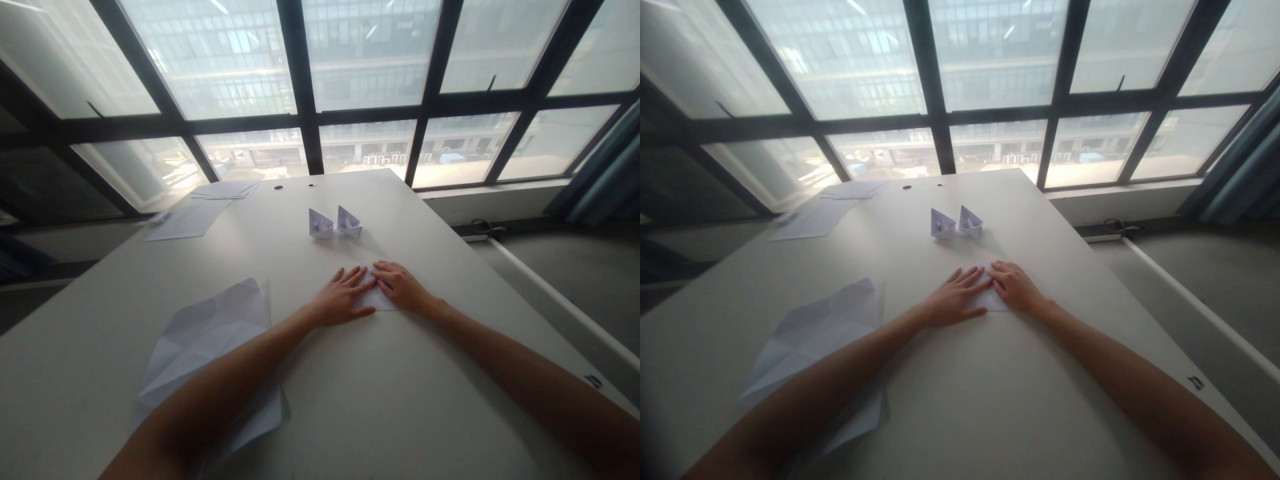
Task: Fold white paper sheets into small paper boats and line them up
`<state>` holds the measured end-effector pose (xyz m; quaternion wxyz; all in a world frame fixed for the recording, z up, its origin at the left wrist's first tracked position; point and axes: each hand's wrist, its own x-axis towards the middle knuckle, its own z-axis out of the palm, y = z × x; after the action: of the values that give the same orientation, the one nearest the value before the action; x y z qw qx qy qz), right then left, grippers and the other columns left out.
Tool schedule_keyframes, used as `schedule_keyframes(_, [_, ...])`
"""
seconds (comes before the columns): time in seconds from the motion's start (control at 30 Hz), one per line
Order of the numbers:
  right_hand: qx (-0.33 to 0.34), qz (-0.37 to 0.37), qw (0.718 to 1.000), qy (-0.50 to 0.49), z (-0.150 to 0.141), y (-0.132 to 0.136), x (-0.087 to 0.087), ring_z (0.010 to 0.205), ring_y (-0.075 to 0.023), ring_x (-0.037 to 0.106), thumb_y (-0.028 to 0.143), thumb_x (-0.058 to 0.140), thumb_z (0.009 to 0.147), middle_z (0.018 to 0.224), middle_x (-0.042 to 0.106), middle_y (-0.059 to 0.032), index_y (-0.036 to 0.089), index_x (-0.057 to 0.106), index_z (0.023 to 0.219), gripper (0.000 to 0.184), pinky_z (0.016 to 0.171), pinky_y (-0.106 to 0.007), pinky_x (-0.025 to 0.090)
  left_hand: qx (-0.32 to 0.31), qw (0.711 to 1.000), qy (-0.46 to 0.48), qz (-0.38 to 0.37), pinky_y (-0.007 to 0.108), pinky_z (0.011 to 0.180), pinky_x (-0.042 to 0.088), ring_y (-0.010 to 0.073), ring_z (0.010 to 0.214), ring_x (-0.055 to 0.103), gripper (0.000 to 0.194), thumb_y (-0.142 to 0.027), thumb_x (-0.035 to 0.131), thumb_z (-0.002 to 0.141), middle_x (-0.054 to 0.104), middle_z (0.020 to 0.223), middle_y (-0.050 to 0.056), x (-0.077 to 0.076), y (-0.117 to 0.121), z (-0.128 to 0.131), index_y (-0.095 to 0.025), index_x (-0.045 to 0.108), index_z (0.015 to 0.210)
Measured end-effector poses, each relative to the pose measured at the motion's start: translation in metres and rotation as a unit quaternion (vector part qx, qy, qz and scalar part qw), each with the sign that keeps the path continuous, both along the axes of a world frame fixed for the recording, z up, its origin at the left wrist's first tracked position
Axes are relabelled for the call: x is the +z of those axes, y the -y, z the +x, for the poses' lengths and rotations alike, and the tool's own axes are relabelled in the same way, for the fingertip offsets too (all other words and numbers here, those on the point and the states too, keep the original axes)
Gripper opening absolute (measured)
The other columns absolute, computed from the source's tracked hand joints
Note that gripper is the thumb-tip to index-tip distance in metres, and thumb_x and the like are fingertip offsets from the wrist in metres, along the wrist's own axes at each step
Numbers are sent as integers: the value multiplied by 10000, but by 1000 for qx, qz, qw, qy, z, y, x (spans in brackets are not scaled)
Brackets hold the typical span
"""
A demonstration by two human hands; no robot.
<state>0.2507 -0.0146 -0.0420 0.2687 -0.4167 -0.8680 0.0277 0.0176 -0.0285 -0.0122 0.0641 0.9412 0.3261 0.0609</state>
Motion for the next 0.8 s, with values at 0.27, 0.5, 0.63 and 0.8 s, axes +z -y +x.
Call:
schedule_keyframes(0.27, [0, 1, 1000, -3, -1, 0, 0, 1283, -305, 548, 131, 539, 895, 1336, 624, -179, 132, 680, 1234, 366, 1101, -500, 421, -2, 1000, -3, 5, 548, 1202, 138, 303, 1519, 136, 720, -672, 349, 965, 167, 1636, 136, 2, 1, 0, -291, 251, 1569])
schedule_keyframes(0.5, [48, 23, 999, -2, -5, 11, 16, 1176, -260, 585, 103, 559, 876, 1228, 670, -121, 176, 685, 1175, 333, 1051, -445, 462, -6, 1000, -3, 6, 552, 1203, 132, 303, 1521, 125, 701, -655, 330, 979, 166, 1635, 142, 2, 1, 0, -272, 271, 1563])
schedule_keyframes(0.63, [57, 11, 998, 15, -9, 16, 20, 1135, -258, 598, 130, 565, 889, 1215, 672, -114, 182, 659, 1213, 341, 1006, -434, 482, 7, 1000, -6, 7, 555, 1203, 138, 307, 1519, 136, 701, -650, 334, 981, 172, 1633, 147, 1, -3, -3, -253, 288, 1557])
schedule_keyframes(0.8, [57, 2, 998, 19, -8, 17, 22, 1182, -268, 598, 272, 606, 920, 1272, 664, -112, 206, 633, 1267, 354, 1033, -449, 458, 19, 1000, 1, 20, 545, 1203, 151, 292, 1511, 193, 663, -630, 356, 985, 245, 1618, 153, 1, -8, -9, -244, 353, 1525])
